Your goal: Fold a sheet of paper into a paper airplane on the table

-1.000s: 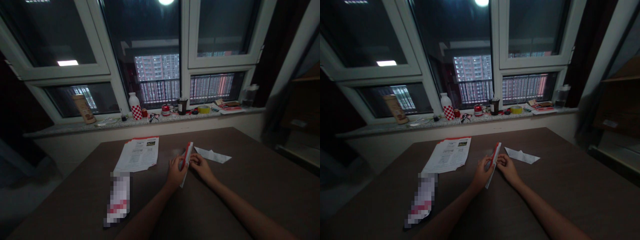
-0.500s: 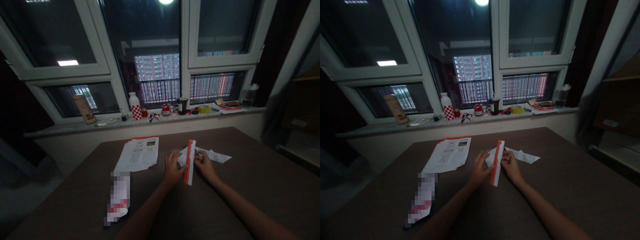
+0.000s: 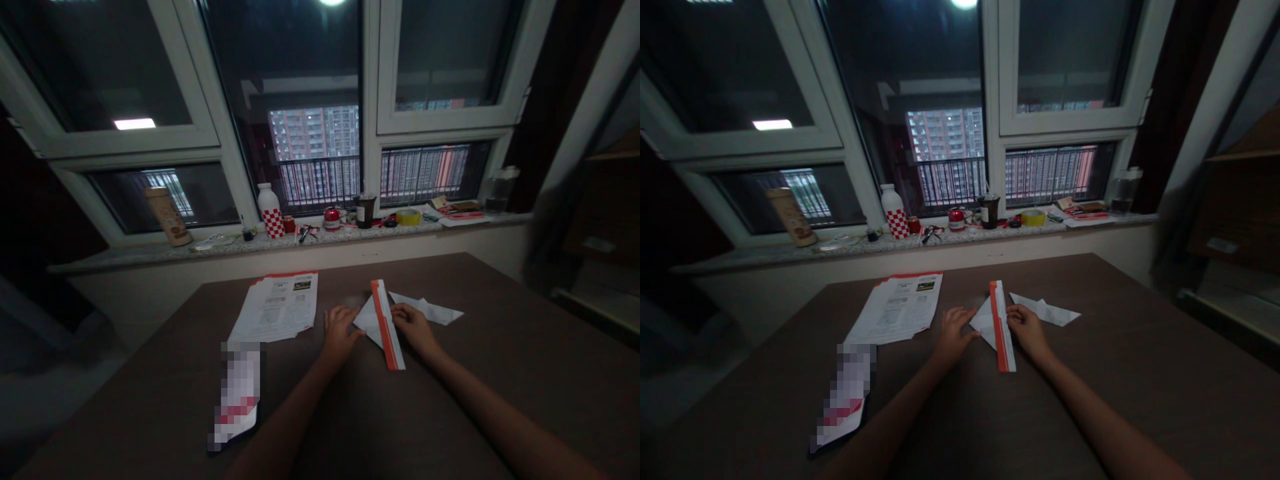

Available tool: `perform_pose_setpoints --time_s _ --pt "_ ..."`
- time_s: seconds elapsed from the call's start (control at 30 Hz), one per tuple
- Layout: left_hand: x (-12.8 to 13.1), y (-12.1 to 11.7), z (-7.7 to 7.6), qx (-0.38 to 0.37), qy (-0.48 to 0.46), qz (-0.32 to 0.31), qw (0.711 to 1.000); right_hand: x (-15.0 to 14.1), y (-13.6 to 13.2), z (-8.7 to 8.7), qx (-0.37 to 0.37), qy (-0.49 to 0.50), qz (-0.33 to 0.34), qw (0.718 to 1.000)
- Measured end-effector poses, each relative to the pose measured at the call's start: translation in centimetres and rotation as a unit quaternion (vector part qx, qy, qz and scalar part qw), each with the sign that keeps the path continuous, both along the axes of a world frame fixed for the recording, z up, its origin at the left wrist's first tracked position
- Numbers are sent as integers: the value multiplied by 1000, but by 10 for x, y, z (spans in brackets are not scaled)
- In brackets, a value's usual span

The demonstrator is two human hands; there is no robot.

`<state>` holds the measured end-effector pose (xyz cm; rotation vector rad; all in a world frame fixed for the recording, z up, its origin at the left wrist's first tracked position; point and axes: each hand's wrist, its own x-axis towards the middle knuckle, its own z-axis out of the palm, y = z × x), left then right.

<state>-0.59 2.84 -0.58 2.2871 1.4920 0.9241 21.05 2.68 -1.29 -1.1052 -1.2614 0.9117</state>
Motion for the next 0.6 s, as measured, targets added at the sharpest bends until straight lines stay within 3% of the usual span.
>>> perform_pose_setpoints --time_s 0.3,0.6 --pt "2 -2 1 -6 -2 -8 1000 3 -1 3 -25 -1 11 1000" --pt "2 -4 -1 -7 -26 -9 1000 1 -5 9 24 -59 15 998"
